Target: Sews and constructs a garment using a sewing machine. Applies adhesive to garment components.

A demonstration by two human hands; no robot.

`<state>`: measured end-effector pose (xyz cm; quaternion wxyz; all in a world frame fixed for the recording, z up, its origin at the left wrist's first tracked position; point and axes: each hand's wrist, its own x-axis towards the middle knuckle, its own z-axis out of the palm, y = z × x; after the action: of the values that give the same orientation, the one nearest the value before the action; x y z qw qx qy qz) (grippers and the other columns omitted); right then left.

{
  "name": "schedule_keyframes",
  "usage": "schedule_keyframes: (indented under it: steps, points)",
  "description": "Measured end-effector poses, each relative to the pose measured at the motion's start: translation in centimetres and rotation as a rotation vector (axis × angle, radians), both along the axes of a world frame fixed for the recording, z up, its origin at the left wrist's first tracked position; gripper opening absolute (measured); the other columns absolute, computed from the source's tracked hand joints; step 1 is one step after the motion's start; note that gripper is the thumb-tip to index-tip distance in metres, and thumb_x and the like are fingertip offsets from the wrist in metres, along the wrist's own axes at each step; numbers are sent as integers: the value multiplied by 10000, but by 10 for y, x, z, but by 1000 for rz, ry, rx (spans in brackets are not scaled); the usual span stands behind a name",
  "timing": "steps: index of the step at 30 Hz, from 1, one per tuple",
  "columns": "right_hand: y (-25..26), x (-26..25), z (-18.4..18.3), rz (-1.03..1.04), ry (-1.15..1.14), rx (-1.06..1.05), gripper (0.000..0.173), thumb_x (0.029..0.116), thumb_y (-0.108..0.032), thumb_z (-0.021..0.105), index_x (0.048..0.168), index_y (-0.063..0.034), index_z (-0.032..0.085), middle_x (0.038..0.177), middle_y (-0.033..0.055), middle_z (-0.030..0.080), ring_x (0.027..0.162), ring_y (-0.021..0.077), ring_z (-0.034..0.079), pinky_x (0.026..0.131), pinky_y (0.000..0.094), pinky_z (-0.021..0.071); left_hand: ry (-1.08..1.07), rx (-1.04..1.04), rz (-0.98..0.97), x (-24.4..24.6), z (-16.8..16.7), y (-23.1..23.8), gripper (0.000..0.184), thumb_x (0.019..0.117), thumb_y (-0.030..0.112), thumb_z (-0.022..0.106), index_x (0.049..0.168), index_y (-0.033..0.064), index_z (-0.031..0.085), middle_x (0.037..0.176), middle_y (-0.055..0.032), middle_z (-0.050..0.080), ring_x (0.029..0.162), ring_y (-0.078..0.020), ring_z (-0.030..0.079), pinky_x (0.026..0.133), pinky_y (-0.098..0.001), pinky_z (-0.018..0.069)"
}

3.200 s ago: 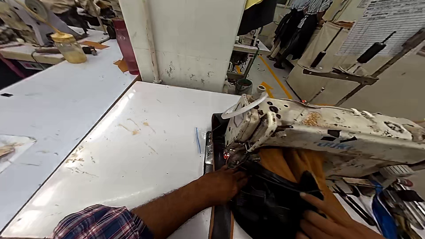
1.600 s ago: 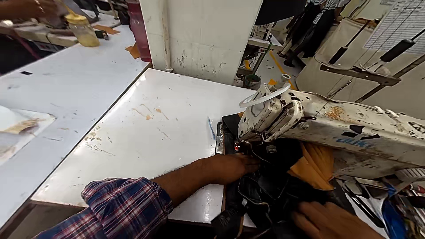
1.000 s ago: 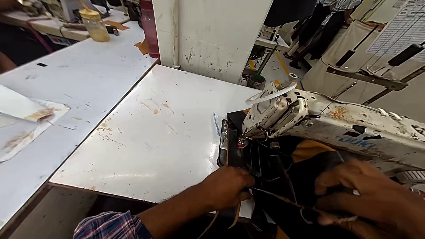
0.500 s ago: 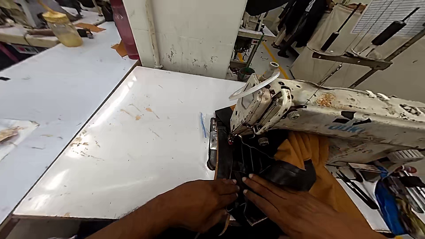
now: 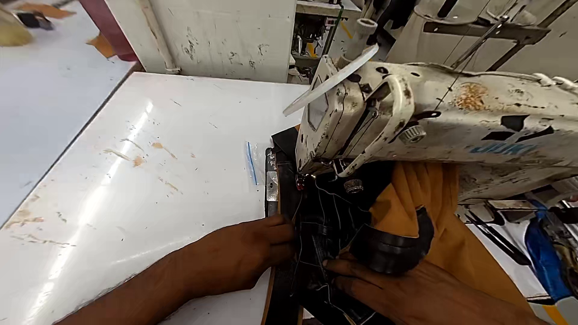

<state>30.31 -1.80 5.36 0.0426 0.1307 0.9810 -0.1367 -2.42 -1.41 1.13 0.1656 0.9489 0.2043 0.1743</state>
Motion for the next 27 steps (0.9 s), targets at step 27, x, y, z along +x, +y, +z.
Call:
schedule_keyframes:
  steps: [27]
  points:
    - [3,-6,9,-107,133,-192,471,1029,-380,372,1377,-108,537,1532,81,526,1361,254,551,1090,425,438,-133,100,61,-12,-16,-23,236,1044,46,434,1070,105,661,1256,-45,690,1211,-208,640,1027,-335,531]
